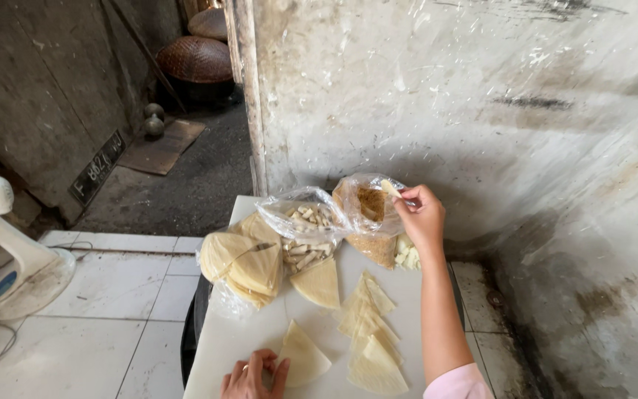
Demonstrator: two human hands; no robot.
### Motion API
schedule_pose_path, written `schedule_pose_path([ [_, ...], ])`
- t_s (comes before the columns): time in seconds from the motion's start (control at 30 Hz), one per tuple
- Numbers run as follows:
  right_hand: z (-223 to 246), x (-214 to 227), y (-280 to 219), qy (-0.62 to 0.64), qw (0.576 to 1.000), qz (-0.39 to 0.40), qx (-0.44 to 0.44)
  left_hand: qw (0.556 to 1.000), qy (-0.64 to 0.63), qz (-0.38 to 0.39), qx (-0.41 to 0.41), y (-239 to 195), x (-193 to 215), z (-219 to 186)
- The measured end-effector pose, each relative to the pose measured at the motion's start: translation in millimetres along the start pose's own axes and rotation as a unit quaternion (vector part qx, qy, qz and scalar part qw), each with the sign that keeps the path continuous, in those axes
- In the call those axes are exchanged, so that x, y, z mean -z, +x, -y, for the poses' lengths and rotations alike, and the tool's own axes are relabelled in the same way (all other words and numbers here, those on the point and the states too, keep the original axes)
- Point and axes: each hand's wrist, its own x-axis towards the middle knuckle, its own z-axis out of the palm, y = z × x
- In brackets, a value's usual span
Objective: The person places a grainy filling onto thin triangular wrappers and folds them into small packets. They repeat this process with several wrappers, placing the finished items on the cutting board.
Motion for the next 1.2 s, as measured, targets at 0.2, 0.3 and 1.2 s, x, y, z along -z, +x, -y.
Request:
schedule_pose_path([
  [0.2,-6,-13,-3,-0.106,0.994,-0.033,0.007,0.995,-0.014,-0.1,-0.012,-18,-68,55],
  [0.3,-1,-17,-4,-0.167,0.985,-0.019,0.044,0.987,-0.083,-0.131,-0.038,-14,-102,85],
  [1.2,2,-35,-16,-0.331,0.942,0.033,0.043,0.986,-0.094,-0.139,-0.025,-4,-127,99],
])
